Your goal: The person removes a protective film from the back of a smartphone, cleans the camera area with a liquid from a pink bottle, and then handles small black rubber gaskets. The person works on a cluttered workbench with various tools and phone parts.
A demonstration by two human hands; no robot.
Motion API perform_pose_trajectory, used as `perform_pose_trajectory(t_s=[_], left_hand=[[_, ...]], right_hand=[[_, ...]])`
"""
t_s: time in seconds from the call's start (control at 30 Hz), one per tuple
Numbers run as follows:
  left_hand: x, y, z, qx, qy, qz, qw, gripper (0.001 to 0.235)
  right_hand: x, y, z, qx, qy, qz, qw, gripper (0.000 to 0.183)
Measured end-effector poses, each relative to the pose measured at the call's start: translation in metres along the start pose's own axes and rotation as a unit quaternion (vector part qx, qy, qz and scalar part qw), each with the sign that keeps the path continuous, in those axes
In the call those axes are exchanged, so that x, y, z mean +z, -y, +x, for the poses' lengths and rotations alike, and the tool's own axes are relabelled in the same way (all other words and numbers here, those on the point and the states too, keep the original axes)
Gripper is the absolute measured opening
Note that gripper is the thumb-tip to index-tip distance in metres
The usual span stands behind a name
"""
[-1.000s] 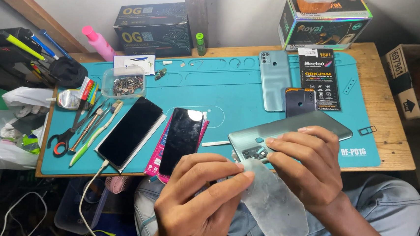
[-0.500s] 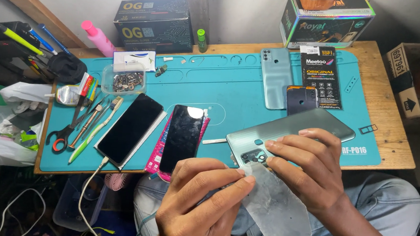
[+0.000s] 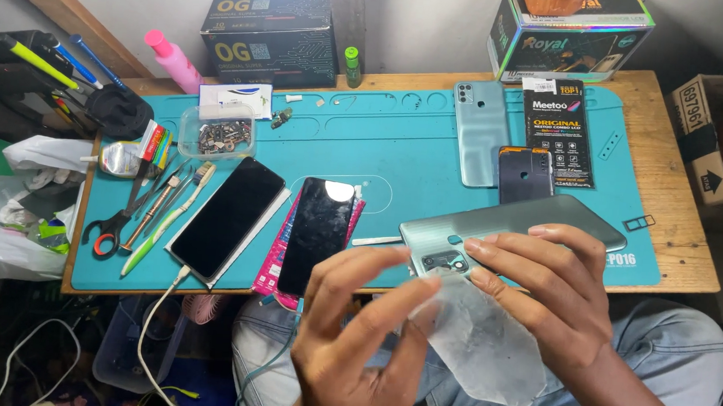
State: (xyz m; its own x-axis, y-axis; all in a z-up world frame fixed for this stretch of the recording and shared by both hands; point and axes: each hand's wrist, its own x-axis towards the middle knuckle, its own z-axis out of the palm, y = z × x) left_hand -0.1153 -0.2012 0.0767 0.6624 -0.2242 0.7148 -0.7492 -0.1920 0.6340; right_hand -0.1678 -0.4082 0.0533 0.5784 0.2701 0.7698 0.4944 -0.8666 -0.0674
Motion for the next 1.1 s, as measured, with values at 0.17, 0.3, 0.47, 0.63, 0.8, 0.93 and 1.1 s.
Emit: perform_pose_trajectory(t_s=[0.17,0.3,0.47,0.63,0.8,0.93,1.1], left_hand=[[0.026,-0.017,-0.014,-0.294,-0.056,-0.202,0.933,0.078],[0.050,-0.018,-0.019,-0.359,-0.085,-0.456,0.810,0.093],[0.066,-0.005,-0.018,-0.380,-0.088,-0.504,0.771,0.081],[0.070,0.014,-0.012,-0.388,-0.062,-0.468,0.791,0.080],[0.075,0.041,-0.014,-0.379,-0.064,-0.488,0.784,0.081],[0.071,0.061,-0.010,-0.380,-0.039,-0.473,0.794,0.076],[0.064,0.080,-0.005,-0.392,0.055,-0.542,0.741,0.071]], right_hand=[[0.007,-0.001,0.001,-0.003,0.007,-0.019,1.000,0.017],[0.020,0.003,0.002,0.007,-0.036,-0.027,0.999,0.023],[0.035,-0.008,0.003,0.025,-0.072,-0.033,0.997,0.024],[0.041,-0.013,0.000,0.047,-0.061,-0.020,0.997,0.024],[0.030,-0.011,0.002,0.110,0.069,0.040,0.991,0.021],[0.018,-0.009,0.012,0.159,0.073,0.118,0.977,0.030],[0.003,-0.018,0.036,0.411,0.149,0.147,0.887,0.056]])
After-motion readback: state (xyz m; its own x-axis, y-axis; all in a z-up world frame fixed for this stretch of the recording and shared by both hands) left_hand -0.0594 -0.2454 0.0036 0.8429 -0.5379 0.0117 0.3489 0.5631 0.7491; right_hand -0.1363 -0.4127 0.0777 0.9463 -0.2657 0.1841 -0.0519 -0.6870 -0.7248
